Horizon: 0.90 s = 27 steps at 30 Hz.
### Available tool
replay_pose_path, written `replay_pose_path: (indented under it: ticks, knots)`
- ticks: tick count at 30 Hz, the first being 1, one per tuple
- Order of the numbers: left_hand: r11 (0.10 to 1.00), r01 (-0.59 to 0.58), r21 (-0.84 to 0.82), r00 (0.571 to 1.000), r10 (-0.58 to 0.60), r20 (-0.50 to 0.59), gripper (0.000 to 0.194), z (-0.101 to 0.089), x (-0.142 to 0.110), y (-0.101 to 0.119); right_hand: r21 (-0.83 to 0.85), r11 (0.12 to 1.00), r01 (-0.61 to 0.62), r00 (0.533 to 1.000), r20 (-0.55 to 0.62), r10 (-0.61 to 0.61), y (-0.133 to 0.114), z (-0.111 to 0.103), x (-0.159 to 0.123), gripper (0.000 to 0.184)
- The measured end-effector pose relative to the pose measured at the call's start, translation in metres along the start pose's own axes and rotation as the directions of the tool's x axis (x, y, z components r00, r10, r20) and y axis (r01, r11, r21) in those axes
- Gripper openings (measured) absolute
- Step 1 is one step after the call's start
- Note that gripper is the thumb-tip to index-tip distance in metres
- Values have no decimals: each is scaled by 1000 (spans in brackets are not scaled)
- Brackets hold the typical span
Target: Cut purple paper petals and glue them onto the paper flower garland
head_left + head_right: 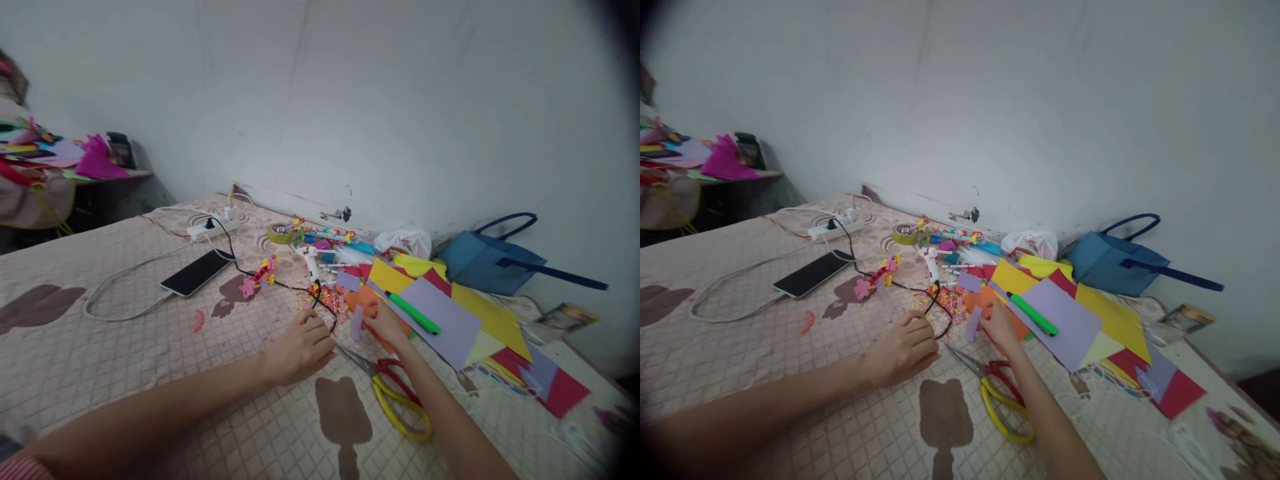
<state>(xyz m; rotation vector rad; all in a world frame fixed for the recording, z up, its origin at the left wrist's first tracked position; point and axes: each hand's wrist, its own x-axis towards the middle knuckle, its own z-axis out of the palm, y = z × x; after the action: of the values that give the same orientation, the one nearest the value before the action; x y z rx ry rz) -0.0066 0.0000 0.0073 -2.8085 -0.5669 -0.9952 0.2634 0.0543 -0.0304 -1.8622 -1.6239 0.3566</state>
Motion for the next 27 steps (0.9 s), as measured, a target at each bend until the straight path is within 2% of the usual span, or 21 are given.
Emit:
replay_pose_path:
  ticks: [2, 5, 8, 11, 17, 21, 24, 27]
  knots:
    - [994, 94, -63, 996, -94, -4, 13, -4, 5, 2, 42, 999, -8, 1000, 6, 8, 4, -7, -3, 23]
    - [954, 243, -176, 970, -244, 17, 23, -8, 15, 5, 102, 995, -4, 1000, 20, 2, 7, -15, -8, 22]
    - [889, 365, -276, 931, -353, 92, 35, -7, 20, 7, 120, 992, 29, 998, 46, -34, 5, -16, -10, 19]
    - [826, 452, -337, 892, -420, 166, 38, -1, 19, 9, 94, 992, 82, 993, 83, -89, 1, -12, -3, 16]
    - [846, 419, -330, 908, -390, 155, 38, 9, 5, 7, 21, 995, 97, 977, 188, -99, 4, 1, 28, 23]
    - [854, 411, -318, 912, -381, 154, 35, 8, -1, 4, 50, 996, 75, 954, 288, -87, 8, 4, 35, 26]
    - [831, 419, -366, 908, -397, 136, 30, 8, -2, 2, 114, 990, 80, 965, 239, -105, 2, -3, 28, 15]
    - [762, 459, -457, 880, -461, 115, 18, 11, -3, 0, 204, 974, 95, 985, 123, -122, -11, -14, 12, 16]
